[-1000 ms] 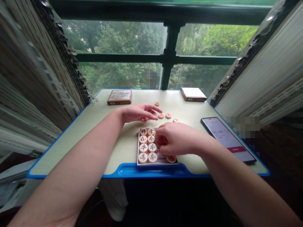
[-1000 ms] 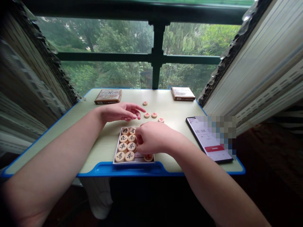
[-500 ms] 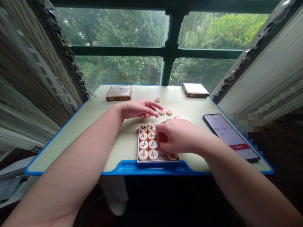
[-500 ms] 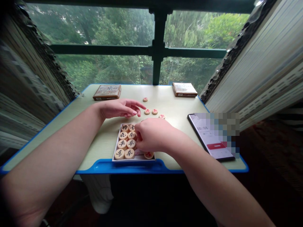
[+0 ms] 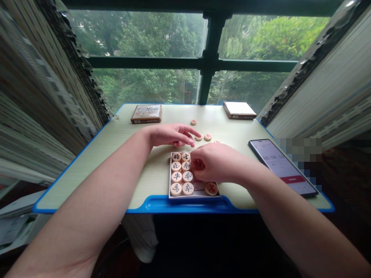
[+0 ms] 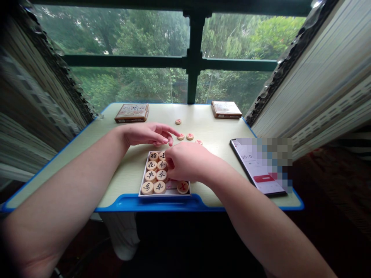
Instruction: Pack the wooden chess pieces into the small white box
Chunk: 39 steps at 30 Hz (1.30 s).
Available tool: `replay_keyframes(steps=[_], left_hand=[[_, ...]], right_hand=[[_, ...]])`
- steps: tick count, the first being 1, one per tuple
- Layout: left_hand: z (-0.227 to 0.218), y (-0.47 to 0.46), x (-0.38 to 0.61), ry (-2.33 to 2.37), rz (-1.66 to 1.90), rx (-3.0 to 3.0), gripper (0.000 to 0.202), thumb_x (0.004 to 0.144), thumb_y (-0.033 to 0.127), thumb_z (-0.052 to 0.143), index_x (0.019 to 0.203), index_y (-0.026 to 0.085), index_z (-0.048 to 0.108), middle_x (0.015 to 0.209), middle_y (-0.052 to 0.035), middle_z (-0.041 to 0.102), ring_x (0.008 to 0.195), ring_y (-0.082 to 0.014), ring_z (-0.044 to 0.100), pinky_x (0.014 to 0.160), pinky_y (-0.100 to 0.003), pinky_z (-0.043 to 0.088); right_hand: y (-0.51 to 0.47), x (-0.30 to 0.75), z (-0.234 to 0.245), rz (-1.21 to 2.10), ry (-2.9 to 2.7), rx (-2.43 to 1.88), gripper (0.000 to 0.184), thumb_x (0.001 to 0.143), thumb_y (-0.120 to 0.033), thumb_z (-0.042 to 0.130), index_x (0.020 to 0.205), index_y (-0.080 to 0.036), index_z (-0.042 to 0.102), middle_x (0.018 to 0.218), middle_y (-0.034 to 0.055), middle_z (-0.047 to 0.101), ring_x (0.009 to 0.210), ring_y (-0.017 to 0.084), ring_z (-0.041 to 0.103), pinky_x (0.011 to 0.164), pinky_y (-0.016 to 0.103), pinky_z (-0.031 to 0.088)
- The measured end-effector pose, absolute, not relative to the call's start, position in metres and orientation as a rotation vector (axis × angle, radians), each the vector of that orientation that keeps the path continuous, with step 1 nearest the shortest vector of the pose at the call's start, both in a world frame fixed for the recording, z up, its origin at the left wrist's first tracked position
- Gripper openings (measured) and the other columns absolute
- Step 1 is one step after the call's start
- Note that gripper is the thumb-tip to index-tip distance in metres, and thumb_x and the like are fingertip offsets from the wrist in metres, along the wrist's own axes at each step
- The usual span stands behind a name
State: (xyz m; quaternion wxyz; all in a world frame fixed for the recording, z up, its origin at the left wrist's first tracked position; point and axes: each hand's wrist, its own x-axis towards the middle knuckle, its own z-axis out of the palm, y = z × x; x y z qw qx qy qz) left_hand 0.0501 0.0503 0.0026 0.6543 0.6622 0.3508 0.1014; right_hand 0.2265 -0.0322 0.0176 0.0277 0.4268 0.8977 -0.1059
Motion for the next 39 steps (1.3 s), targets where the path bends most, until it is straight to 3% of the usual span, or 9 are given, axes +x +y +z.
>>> replay_keyframes(steps=[7,11,14,17,21,25,32,39], left_hand=[[0.007,0.047,0.051,0.807,0.225,1.523,0.049,0.068,0.024,0.070,0.115,0.017,0.059,0.093,-0.0040,0.061,0.077,-0.0110,0.052,0.062,-0.024,0.036],[0.003,0.048,0.051,0.793,0.274,1.523,0.046,0.065,0.024,0.071,0.110,0.017,0.062,0.090,-0.0043,0.061,0.079,-0.0116,0.052,0.059,-0.022,0.034],[-0.001,0.052,0.051,0.822,0.358,1.521,0.044,0.063,0.025,0.073,0.106,0.017,0.064,0.090,-0.0040,0.060,0.071,-0.0089,0.049,0.056,-0.022,0.033],[-0.006,0.055,0.052,0.901,0.476,1.527,0.038,0.064,0.025,0.071,0.102,0.017,0.065,0.088,-0.0032,0.059,0.063,-0.0063,0.044,0.054,-0.021,0.032],[-0.013,0.059,0.058,1.077,0.764,1.629,0.033,0.065,0.021,0.067,0.097,0.014,0.066,0.087,-0.0037,0.058,0.064,-0.0076,0.046,0.057,-0.022,0.034],[-0.025,0.060,0.068,1.146,0.796,1.906,0.038,0.068,0.025,0.065,0.104,0.015,0.066,0.091,-0.0039,0.059,0.057,-0.0066,0.041,0.059,-0.024,0.039],[-0.043,0.062,0.083,1.165,0.627,2.279,0.037,0.072,0.037,0.064,0.102,0.017,0.070,0.092,-0.0069,0.062,0.076,-0.0153,0.054,0.074,-0.028,0.045],[-0.033,0.058,0.079,1.205,0.595,2.265,0.030,0.073,0.035,0.062,0.093,0.014,0.070,0.091,-0.0065,0.062,0.072,-0.0136,0.054,0.070,-0.026,0.044]], right_hand=[[-0.034,0.230,0.024,-0.373,2.785,1.309,0.008,0.067,-0.028,0.058,0.066,-0.021,0.060,0.067,-0.0001,0.062,0.056,0.012,0.047,0.052,0.024,0.029],[-0.025,0.237,0.029,-0.470,2.909,1.378,0.013,0.075,-0.028,0.054,0.071,-0.018,0.062,0.066,0.0004,0.060,0.059,0.011,0.048,0.054,0.023,0.031],[-0.008,0.245,0.022,-0.309,3.002,1.681,0.019,0.081,-0.028,0.050,0.081,-0.016,0.065,0.076,0.0038,0.062,0.065,0.013,0.052,0.058,0.024,0.035],[0.012,0.253,0.008,-0.073,2.940,1.934,0.023,0.080,-0.026,0.053,0.097,-0.018,0.067,0.097,0.0080,0.063,0.082,0.018,0.056,0.071,0.027,0.040],[0.028,0.264,-0.006,-0.166,2.815,1.913,0.028,0.080,-0.029,0.054,0.103,-0.019,0.068,0.107,0.0097,0.063,0.092,0.021,0.058,0.084,0.030,0.043],[0.031,0.267,-0.008,-0.196,2.745,1.931,0.034,0.081,-0.034,0.052,0.108,-0.019,0.066,0.109,0.0106,0.064,0.093,0.022,0.059,0.086,0.030,0.043],[0.037,0.264,-0.014,-0.253,2.717,1.940,0.027,0.080,-0.025,0.051,0.100,-0.019,0.069,0.098,0.0091,0.068,0.085,0.020,0.061,0.076,0.027,0.044],[0.022,0.262,0.002,-0.398,2.773,1.897,0.027,0.075,-0.028,0.058,0.099,-0.020,0.067,0.095,0.0046,0.069,0.080,0.016,0.061,0.070,0.024,0.043]])
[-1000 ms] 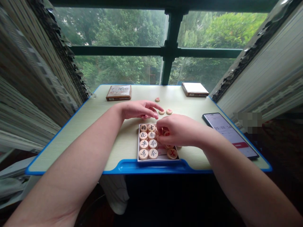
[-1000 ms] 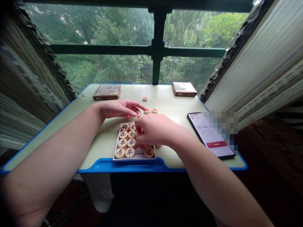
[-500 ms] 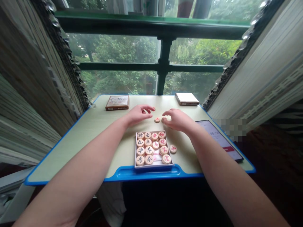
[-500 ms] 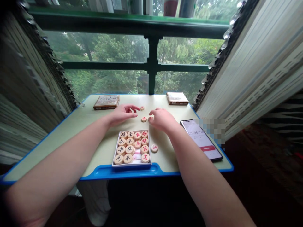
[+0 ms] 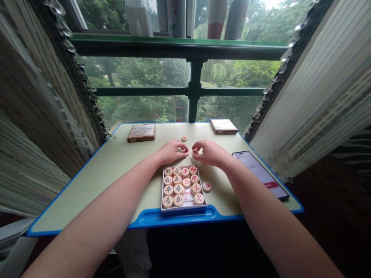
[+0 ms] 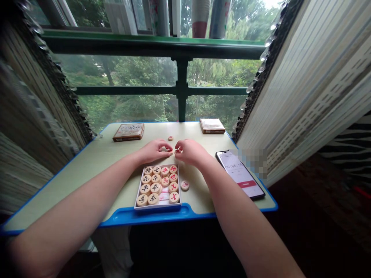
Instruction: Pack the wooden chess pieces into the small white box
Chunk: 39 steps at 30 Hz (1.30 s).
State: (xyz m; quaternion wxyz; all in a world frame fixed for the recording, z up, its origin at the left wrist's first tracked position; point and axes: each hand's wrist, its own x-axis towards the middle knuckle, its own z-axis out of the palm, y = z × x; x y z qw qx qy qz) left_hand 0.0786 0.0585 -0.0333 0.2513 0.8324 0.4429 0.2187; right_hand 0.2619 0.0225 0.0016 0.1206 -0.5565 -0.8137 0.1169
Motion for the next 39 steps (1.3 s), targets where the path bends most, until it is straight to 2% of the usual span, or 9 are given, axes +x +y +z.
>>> replay_keyframes(steps=[4,7,13,20,39], left_hand=[[-0.027,0.054,0.076,1.237,0.546,2.183,0.029,0.073,0.033,0.062,0.092,0.013,0.069,0.085,-0.0043,0.063,0.069,-0.0124,0.053,0.068,-0.024,0.043],[-0.026,0.054,0.076,1.236,0.551,2.174,0.029,0.073,0.032,0.061,0.092,0.012,0.068,0.088,-0.0046,0.064,0.071,-0.0122,0.053,0.067,-0.023,0.043],[-0.029,0.057,0.075,1.215,0.583,2.166,0.027,0.072,0.035,0.062,0.089,0.014,0.068,0.088,-0.0048,0.065,0.071,-0.0125,0.053,0.069,-0.024,0.044],[-0.029,0.058,0.076,1.236,0.565,2.163,0.027,0.072,0.034,0.063,0.090,0.014,0.068,0.081,-0.0033,0.064,0.065,-0.0112,0.051,0.065,-0.023,0.043],[-0.030,0.060,0.074,1.219,0.548,2.183,0.028,0.073,0.032,0.062,0.092,0.012,0.068,0.086,-0.0058,0.065,0.069,-0.0122,0.053,0.069,-0.024,0.044]], right_hand=[[-0.004,0.255,0.020,0.590,-2.521,-1.279,0.022,0.071,-0.028,0.063,0.091,-0.020,0.067,0.091,0.0021,0.067,0.077,0.014,0.058,0.066,0.023,0.042],[-0.021,0.248,0.028,0.698,-2.685,-1.127,0.020,0.069,-0.027,0.063,0.088,-0.019,0.066,0.087,0.0023,0.066,0.072,0.014,0.057,0.063,0.023,0.041],[-0.035,0.239,0.026,0.475,-2.842,-1.145,0.013,0.067,-0.030,0.064,0.075,-0.020,0.063,0.079,0.0009,0.064,0.071,0.014,0.054,0.061,0.024,0.037],[-0.033,0.236,0.022,0.371,-2.853,-1.224,0.011,0.065,-0.029,0.061,0.073,-0.022,0.063,0.080,0.0014,0.063,0.071,0.015,0.053,0.062,0.025,0.038],[-0.034,0.231,0.019,0.282,-2.880,-1.228,0.008,0.063,-0.024,0.064,0.070,-0.021,0.059,0.078,0.0013,0.062,0.077,0.017,0.054,0.064,0.027,0.036]])
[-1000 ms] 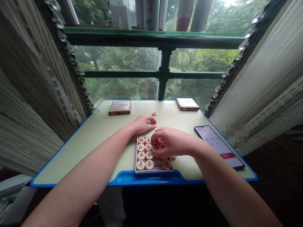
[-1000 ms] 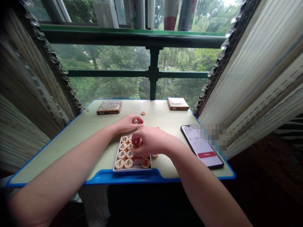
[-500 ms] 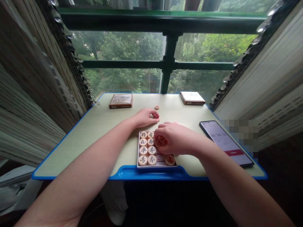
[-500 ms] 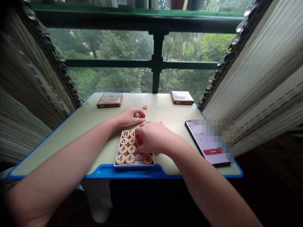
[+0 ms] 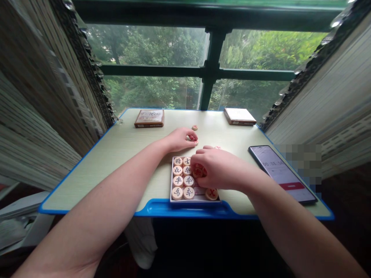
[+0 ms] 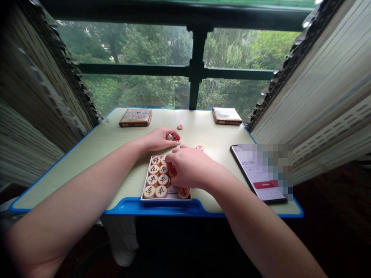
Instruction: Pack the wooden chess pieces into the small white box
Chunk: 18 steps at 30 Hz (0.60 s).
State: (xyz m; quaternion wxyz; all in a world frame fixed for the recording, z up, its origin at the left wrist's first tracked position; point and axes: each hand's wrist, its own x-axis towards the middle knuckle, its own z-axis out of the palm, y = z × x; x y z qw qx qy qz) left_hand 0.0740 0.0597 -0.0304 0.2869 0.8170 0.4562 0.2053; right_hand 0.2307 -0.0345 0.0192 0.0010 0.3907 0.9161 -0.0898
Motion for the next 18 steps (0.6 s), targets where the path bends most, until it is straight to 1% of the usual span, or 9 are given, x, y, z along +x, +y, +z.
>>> replay_keyframes(steps=[10,14,18], left_hand=[[-0.0304,0.0604,0.0734,1.223,0.547,2.171,0.028,0.072,0.033,0.063,0.090,0.014,0.068,0.080,-0.0036,0.064,0.068,-0.0118,0.052,0.069,-0.024,0.042],[-0.0297,0.0598,0.0737,1.227,0.545,2.185,0.028,0.072,0.033,0.063,0.091,0.013,0.069,0.074,-0.0027,0.061,0.067,-0.0121,0.051,0.069,-0.024,0.043],[-0.0287,0.0586,0.0742,1.231,0.547,2.181,0.027,0.072,0.031,0.064,0.090,0.013,0.069,0.073,-0.0025,0.061,0.067,-0.0120,0.052,0.069,-0.023,0.043]], right_hand=[[-0.0331,0.2302,0.0137,-0.238,2.883,1.250,0.010,0.062,-0.021,0.062,0.069,-0.022,0.056,0.074,0.0014,0.062,0.080,0.019,0.055,0.059,0.027,0.033],[-0.0329,0.2300,0.0131,-0.209,2.890,1.273,0.012,0.063,-0.023,0.061,0.075,-0.022,0.057,0.077,0.0025,0.063,0.081,0.019,0.056,0.059,0.027,0.034],[-0.0323,0.2292,0.0124,-0.249,2.888,1.292,0.012,0.062,-0.023,0.061,0.074,-0.021,0.057,0.078,0.0027,0.063,0.082,0.019,0.056,0.059,0.026,0.036]])
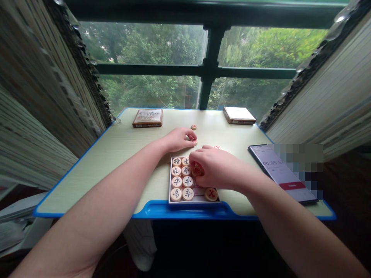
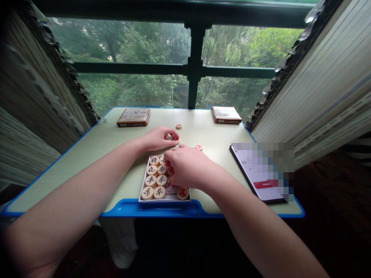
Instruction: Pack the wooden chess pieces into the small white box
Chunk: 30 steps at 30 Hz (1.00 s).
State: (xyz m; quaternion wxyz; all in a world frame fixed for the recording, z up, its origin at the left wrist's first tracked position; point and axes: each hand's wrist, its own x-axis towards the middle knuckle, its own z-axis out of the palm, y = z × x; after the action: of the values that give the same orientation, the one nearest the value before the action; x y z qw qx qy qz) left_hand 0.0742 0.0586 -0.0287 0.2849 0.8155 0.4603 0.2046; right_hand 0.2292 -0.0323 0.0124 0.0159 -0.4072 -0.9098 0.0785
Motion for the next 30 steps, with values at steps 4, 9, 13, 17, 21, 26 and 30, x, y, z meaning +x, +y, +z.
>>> replay_keyframes(steps=[4,9,13,17,21,26,30], left_hand=[[-0.031,0.060,0.074,1.207,0.565,2.165,0.027,0.071,0.031,0.064,0.091,0.013,0.068,0.086,-0.0049,0.065,0.069,-0.0116,0.054,0.070,-0.024,0.044],[-0.035,0.064,0.072,1.212,0.556,2.131,0.040,0.070,0.031,0.065,0.105,0.013,0.065,0.096,-0.0080,0.067,0.076,-0.0151,0.058,0.073,-0.026,0.045],[-0.030,0.061,0.072,1.199,0.547,2.160,0.029,0.069,0.027,0.065,0.093,0.012,0.069,0.091,-0.0083,0.068,0.078,-0.0171,0.058,0.073,-0.027,0.045],[-0.023,0.057,0.072,1.141,0.599,1.987,0.028,0.068,0.027,0.066,0.091,0.011,0.068,0.093,-0.0079,0.066,0.073,-0.0133,0.057,0.069,-0.025,0.045],[-0.025,0.062,0.069,1.124,0.802,1.775,0.036,0.065,0.025,0.069,0.097,0.011,0.064,0.100,-0.0090,0.063,0.071,-0.0107,0.056,0.067,-0.025,0.046],[-0.028,0.065,0.066,1.237,0.791,1.798,0.038,0.064,0.020,0.068,0.101,0.012,0.064,0.101,-0.0092,0.064,0.064,-0.0090,0.053,0.058,-0.023,0.044],[-0.026,0.060,0.067,1.322,0.742,1.870,0.038,0.065,0.016,0.066,0.102,0.010,0.065,0.089,-0.0077,0.066,0.063,-0.0098,0.053,0.060,-0.022,0.044]], right_hand=[[-0.033,0.229,0.015,0.308,-2.831,-1.273,0.010,0.061,-0.021,0.062,0.070,-0.022,0.056,0.075,0.0019,0.063,0.080,0.019,0.055,0.059,0.025,0.035],[-0.034,0.229,0.023,0.418,-2.813,-1.285,0.019,0.062,-0.029,0.065,0.078,-0.021,0.058,0.080,0.0032,0.063,0.076,0.018,0.054,0.058,0.025,0.035],[-0.030,0.233,0.025,0.451,-2.718,-1.289,0.015,0.070,-0.027,0.057,0.083,-0.019,0.059,0.077,0.0026,0.062,0.068,0.015,0.052,0.056,0.024,0.033],[-0.016,0.239,0.022,0.282,-2.444,-1.389,0.018,0.074,-0.026,0.052,0.088,-0.019,0.060,0.079,0.0017,0.062,0.068,0.015,0.053,0.058,0.024,0.034],[0.006,0.249,0.011,0.129,-2.211,-1.546,0.023,0.078,-0.028,0.049,0.096,-0.019,0.061,0.083,0.0037,0.063,0.076,0.018,0.056,0.065,0.027,0.038],[0.031,0.265,-0.006,0.129,-2.217,-1.925,0.036,0.077,-0.023,0.046,0.110,-0.018,0.061,0.107,0.0106,0.062,0.094,0.022,0.058,0.079,0.029,0.041],[0.032,0.271,-0.008,0.237,-2.303,-2.023,0.036,0.071,-0.027,0.056,0.103,-0.017,0.066,0.101,0.0123,0.065,0.087,0.024,0.061,0.074,0.030,0.044]])
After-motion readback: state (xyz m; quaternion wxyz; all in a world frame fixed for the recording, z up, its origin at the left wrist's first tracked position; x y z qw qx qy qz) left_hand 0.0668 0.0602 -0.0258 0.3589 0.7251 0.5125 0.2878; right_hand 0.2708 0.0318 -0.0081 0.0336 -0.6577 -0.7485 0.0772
